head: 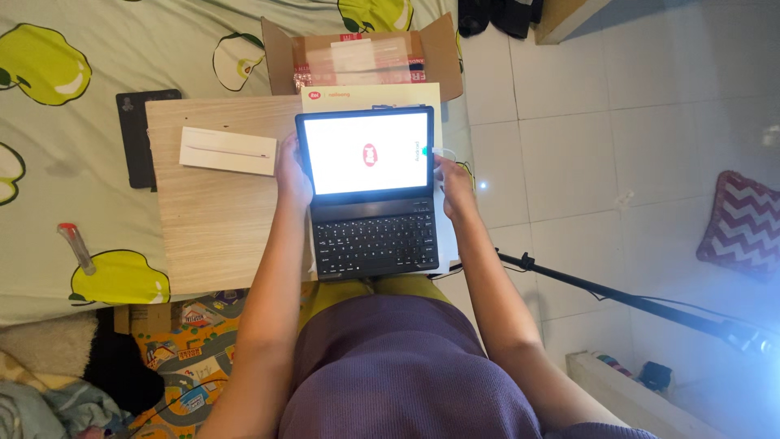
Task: The person unboxes a new tablet, removes it from protective packaging, and attaches a keyboard case. They then connect a charging cable to the tablet, which powers on and displays a boot screen. The person also briefly handles a small white box.
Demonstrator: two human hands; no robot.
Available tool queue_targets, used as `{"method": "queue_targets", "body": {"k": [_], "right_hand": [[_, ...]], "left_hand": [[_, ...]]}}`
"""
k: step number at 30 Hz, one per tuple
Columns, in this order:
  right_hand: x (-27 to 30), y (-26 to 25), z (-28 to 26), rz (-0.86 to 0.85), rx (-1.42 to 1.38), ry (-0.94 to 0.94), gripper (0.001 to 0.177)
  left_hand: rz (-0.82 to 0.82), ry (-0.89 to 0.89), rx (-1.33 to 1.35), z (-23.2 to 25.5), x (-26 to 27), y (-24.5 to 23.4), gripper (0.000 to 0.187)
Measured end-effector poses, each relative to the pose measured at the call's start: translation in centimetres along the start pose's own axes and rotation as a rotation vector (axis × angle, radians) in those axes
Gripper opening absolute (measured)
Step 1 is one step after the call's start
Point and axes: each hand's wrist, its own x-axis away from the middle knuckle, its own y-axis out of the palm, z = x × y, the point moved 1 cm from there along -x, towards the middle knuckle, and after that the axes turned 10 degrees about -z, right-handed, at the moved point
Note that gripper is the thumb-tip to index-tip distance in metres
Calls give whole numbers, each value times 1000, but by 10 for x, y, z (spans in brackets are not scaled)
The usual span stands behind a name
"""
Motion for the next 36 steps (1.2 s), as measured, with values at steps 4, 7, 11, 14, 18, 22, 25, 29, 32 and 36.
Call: {"method": "queue_targets", "body": {"k": [4,7,11,14,18,22,25,29,32,36], "right_hand": [[12,3,-8,-12,15,61,45],[18,3,-6,-50,-37,13,49],[21,-4,4,-18,-108,-29,46],[20,-8,8,-17,-129,-50,47],[26,-9,11,-54,-128,-85,52],[30,-5,9,-72,-128,-115,57],[30,0,10,-65,-126,-142,56],[21,4,16,-39,-162,-170,53],[17,4,24,-14,-162,-194,52],[13,2,29,-2,-164,-208,51]], "left_hand": [[-122,51,-111,5,14,8,42],[-245,36,-12,17,25,18,44],[-342,-7,47,28,33,28,49],[-373,-17,64,32,34,29,51],[-345,-52,69,30,33,22,51],[-370,-57,123,29,26,18,50],[-352,-39,107,26,21,15,55],[-348,-32,181,21,17,7,56],[-335,5,185,16,13,2,53],[-302,24,135,14,12,-4,51]]}}
